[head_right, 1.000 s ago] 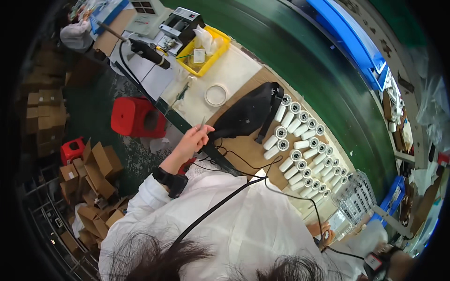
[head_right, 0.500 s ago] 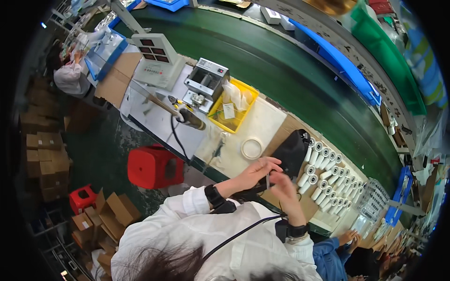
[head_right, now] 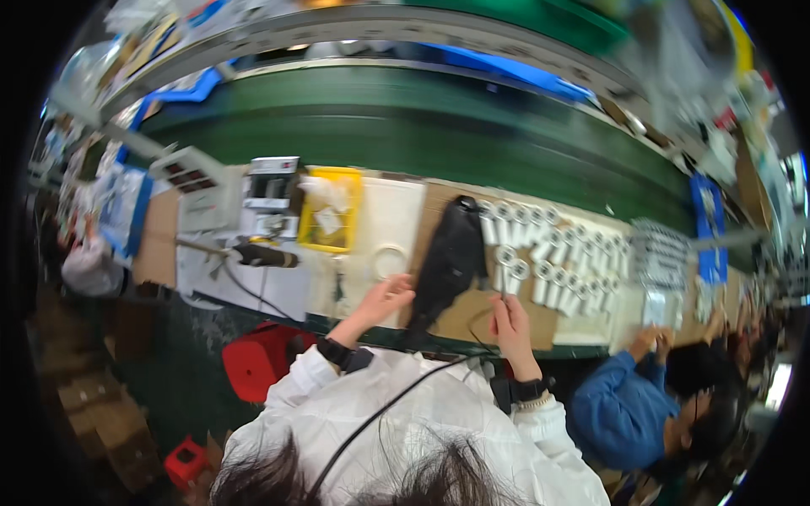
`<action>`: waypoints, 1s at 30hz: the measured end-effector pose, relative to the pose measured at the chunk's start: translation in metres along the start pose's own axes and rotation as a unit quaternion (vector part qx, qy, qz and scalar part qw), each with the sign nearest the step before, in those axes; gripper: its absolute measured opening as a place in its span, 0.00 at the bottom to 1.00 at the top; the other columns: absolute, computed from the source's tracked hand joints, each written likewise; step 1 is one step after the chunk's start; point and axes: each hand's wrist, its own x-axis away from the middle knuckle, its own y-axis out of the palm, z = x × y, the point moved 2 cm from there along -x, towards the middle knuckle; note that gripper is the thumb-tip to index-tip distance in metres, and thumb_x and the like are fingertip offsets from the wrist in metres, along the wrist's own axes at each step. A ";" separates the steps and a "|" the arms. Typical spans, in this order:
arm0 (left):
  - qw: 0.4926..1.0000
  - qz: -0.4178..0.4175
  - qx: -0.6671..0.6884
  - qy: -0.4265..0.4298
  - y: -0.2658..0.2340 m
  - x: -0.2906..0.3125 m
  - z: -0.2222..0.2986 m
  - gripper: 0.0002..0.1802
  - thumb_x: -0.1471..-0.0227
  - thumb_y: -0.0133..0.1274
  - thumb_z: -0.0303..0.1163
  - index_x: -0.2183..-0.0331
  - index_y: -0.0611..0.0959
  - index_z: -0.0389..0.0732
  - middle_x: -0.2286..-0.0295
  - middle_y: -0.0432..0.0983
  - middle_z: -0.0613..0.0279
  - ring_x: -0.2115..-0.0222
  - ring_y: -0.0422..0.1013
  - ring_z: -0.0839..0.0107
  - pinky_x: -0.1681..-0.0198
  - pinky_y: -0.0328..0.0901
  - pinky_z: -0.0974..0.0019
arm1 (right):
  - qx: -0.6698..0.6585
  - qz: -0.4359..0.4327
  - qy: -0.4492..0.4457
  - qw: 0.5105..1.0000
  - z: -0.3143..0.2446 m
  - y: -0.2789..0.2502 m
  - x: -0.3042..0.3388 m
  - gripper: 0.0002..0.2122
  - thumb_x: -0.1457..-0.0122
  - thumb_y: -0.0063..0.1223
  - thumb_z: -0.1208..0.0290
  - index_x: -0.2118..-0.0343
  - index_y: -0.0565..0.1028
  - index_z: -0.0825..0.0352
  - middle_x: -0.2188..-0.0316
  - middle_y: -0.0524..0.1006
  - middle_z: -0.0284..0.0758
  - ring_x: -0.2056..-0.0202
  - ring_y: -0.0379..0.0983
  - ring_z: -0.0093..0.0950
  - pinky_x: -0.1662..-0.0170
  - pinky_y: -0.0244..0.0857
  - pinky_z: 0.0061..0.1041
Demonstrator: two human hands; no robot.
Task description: Assembling small white portable fans at a factory workstation, including attaching fan blades and casings.
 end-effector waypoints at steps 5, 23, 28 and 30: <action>0.965 0.103 -0.231 0.076 0.030 -0.009 0.004 0.30 0.56 0.56 0.40 0.52 0.68 0.39 0.61 0.69 0.54 0.62 0.67 0.63 0.57 0.62 0.64 | 0.011 -0.032 0.019 0.999 0.074 -0.060 0.013 0.09 0.38 0.35 0.68 0.66 0.67 0.68 0.77 0.71 0.29 0.74 0.66 0.17 0.70 0.60 0.15; 0.866 -0.473 -0.130 -0.102 0.116 0.008 -0.052 0.27 0.51 0.48 0.37 0.49 0.65 0.40 0.58 0.65 0.52 0.59 0.66 0.63 0.58 0.63 0.64 | -0.232 0.036 0.280 0.931 0.241 0.015 0.166 0.10 0.37 0.32 0.64 0.71 0.58 0.64 0.73 0.73 0.36 0.69 0.72 0.25 0.63 0.64 0.23; 0.836 -0.540 -0.100 0.025 0.123 0.007 -0.018 0.29 0.54 0.49 0.30 0.48 0.64 0.39 0.55 0.63 0.51 0.54 0.62 0.62 0.51 0.58 0.64 | -0.223 0.148 0.249 0.931 0.267 0.044 0.180 0.10 0.37 0.32 0.65 0.72 0.58 0.65 0.76 0.73 0.36 0.71 0.72 0.24 0.66 0.65 0.22; 0.802 -0.587 -0.077 0.087 0.136 0.023 0.002 0.30 0.55 0.49 0.26 0.48 0.64 0.39 0.52 0.61 0.52 0.51 0.60 0.63 0.50 0.56 0.64 | -0.206 0.199 0.229 0.930 0.275 0.050 0.182 0.10 0.37 0.33 0.65 0.72 0.59 0.65 0.77 0.72 0.34 0.72 0.71 0.23 0.67 0.64 0.21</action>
